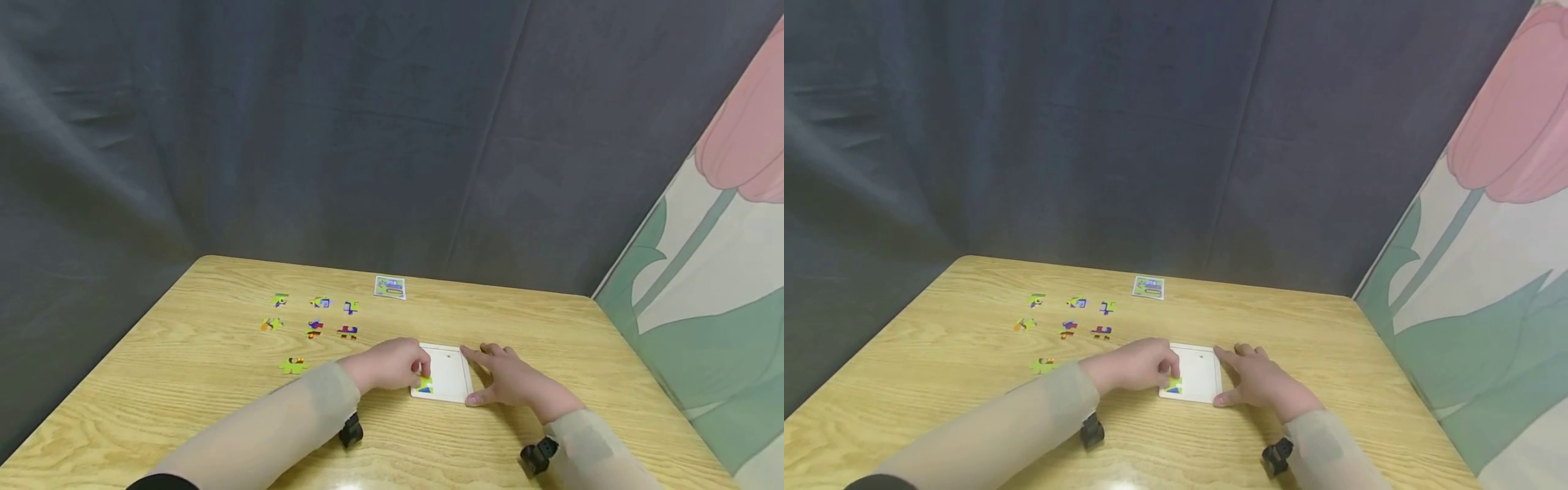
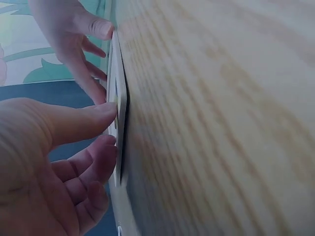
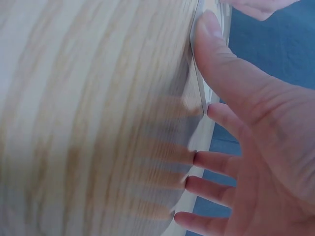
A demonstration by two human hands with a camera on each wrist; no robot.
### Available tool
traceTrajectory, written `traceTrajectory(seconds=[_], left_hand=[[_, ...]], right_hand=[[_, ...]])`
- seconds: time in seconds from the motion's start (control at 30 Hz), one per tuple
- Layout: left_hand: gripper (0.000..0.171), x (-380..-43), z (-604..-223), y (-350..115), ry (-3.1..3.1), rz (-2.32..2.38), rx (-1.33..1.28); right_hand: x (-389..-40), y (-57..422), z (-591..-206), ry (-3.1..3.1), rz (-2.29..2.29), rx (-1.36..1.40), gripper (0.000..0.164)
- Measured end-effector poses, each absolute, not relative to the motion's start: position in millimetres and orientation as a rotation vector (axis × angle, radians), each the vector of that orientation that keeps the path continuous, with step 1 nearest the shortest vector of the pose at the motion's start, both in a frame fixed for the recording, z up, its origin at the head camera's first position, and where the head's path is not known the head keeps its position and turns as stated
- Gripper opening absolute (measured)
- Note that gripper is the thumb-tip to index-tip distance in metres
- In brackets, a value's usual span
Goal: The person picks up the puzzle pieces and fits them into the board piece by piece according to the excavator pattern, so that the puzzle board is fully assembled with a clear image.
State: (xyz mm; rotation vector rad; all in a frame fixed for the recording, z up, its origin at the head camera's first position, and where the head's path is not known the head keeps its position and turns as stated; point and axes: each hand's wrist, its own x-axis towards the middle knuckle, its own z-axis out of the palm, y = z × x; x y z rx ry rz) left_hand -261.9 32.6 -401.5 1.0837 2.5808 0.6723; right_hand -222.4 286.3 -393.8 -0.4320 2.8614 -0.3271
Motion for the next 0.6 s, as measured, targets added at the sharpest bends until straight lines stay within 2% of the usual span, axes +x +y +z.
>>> traceTrajectory(seconds=[0.2, 0.33, 0.47, 0.6], left_hand=[[0.023, -261.1, -380.0, 1.1, 2.595, 0.778, 1.038], [0.016, -263.0, -361.2, -46.2, 2.731, 0.766, 0.953], [0.011, -265.2, -366.4, -100.6, 2.839, 0.628, 0.777], [0.026, -261.5, -381.1, -140.4, 2.815, 0.534, 0.568]], right_hand=[[-222.2, 285.7, -393.8, 2.857, -0.336, -0.440, 0.102], [-222.1, 285.9, -394.1, 2.861, -0.354, -0.451, 0.102], [-222.2, 286.1, -394.0, 2.855, -0.370, -0.449, 0.103], [-221.6, 287.8, -392.7, 2.852, -0.384, -0.466, 0.102]])
